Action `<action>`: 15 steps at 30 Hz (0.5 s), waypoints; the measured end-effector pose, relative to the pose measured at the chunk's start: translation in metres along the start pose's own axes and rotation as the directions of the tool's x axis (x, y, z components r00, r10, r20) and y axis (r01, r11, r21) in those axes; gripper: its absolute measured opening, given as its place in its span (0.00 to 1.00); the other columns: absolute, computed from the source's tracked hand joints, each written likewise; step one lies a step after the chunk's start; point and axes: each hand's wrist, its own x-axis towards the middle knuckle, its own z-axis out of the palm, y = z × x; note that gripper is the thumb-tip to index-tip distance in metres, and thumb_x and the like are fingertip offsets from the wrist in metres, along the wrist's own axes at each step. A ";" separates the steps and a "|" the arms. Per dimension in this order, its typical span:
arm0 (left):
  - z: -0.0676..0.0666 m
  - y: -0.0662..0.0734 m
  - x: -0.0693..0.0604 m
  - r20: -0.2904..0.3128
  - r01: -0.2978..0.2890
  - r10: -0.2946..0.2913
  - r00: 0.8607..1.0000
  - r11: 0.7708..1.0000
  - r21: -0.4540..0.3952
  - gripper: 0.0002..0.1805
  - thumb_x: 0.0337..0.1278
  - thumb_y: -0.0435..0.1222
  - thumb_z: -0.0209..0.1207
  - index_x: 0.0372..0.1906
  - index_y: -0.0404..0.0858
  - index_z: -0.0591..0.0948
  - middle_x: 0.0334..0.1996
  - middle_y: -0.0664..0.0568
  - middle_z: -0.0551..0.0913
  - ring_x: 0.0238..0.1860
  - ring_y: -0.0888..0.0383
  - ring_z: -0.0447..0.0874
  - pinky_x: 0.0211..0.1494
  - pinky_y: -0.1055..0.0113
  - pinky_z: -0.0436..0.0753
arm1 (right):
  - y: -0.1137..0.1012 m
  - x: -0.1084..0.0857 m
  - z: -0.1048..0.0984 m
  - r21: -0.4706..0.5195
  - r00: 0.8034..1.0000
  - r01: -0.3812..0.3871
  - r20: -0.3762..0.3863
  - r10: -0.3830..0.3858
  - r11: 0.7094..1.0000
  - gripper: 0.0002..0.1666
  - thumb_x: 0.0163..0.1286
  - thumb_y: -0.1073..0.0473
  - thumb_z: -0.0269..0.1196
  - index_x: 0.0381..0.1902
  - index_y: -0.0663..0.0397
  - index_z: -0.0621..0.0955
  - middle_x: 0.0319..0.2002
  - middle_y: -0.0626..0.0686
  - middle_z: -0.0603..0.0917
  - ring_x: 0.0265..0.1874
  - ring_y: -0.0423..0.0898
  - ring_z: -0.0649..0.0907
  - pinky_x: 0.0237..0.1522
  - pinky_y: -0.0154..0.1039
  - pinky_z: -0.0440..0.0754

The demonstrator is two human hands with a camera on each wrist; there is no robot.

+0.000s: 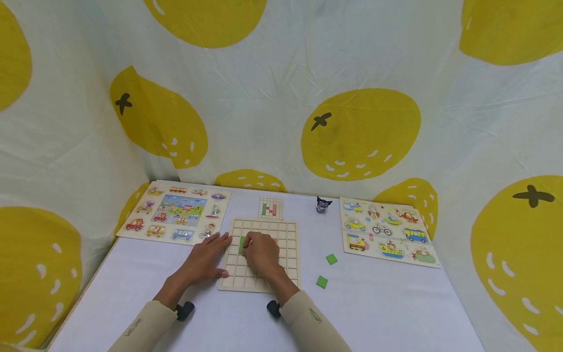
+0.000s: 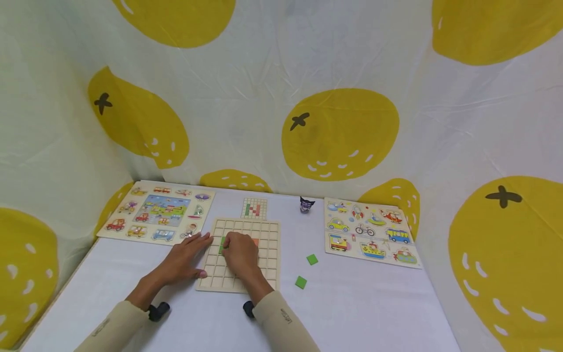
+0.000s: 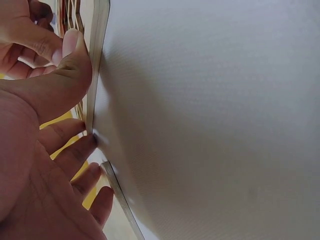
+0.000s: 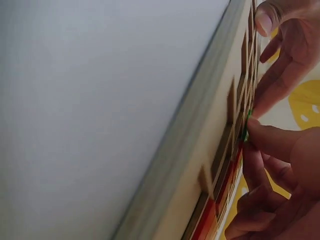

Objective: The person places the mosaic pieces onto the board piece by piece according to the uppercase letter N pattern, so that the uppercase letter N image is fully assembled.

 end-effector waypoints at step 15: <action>0.002 -0.003 0.001 0.014 0.015 -0.015 1.000 1.000 -0.001 0.56 0.45 0.48 0.82 0.80 0.39 0.69 0.81 0.42 0.68 0.82 0.34 0.60 0.73 0.27 0.68 | 0.015 -0.030 -0.021 0.090 1.000 0.013 -0.021 -0.012 0.996 0.07 0.63 0.55 0.78 0.35 0.44 0.88 0.22 0.39 0.80 0.25 0.37 0.76 0.25 0.34 0.71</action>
